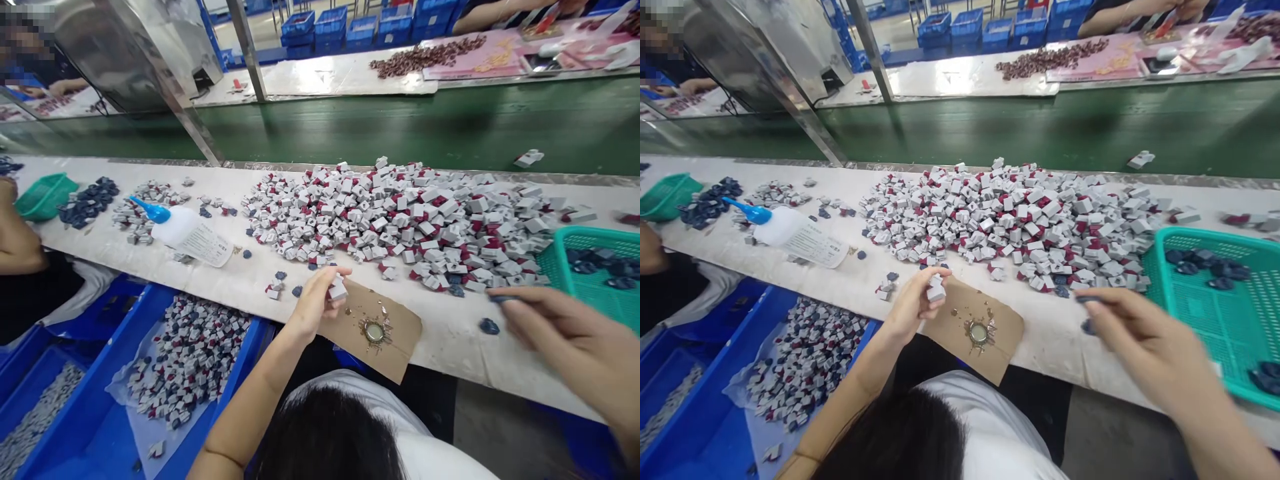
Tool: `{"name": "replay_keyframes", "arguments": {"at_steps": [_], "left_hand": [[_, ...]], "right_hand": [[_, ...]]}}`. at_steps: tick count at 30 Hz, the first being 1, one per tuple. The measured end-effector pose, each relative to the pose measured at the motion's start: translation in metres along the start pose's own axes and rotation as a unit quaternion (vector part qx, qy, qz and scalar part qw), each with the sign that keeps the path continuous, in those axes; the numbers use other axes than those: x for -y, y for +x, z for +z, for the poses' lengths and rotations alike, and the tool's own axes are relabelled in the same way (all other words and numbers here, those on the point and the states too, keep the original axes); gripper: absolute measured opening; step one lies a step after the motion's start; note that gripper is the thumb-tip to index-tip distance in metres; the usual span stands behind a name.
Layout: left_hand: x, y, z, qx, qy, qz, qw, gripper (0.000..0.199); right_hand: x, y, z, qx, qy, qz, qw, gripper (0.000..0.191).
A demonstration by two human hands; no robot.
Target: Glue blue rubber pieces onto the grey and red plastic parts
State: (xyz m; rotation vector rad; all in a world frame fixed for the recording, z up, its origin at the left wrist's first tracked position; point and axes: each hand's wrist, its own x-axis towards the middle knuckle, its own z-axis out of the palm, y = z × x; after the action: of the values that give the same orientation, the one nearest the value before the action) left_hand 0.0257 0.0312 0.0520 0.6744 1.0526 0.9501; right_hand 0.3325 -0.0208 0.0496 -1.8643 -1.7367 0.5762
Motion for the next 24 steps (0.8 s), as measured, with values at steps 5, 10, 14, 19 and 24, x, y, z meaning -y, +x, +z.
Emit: {"name": "replay_keyframes", "arguments": {"at_steps": [5, 10, 14, 19, 24], "left_hand": [[0.001, -0.013, -0.009, 0.026, 0.074, 0.02, 0.997, 0.059], [0.012, -0.02, -0.018, -0.051, 0.031, 0.03, 0.998, 0.063], [0.025, -0.024, -0.02, -0.058, 0.007, 0.013, 0.998, 0.04], [0.036, -0.028, -0.018, -0.044, -0.008, -0.01, 0.999, 0.038], [0.039, -0.028, -0.017, -0.042, -0.011, -0.016, 0.999, 0.039]], "right_hand": [[0.056, -0.01, 0.057, 0.092, 0.092, -0.157, 0.979, 0.027], [0.055, -0.023, 0.092, 0.111, 0.09, -0.192, 0.971, 0.02], [0.057, -0.021, 0.092, 0.153, 0.11, -0.181, 0.965, 0.018], [0.065, -0.013, 0.083, 0.18, 0.137, -0.172, 0.959, 0.021], [0.061, -0.015, 0.085, 0.169, 0.123, -0.16, 0.965, 0.026]]}}
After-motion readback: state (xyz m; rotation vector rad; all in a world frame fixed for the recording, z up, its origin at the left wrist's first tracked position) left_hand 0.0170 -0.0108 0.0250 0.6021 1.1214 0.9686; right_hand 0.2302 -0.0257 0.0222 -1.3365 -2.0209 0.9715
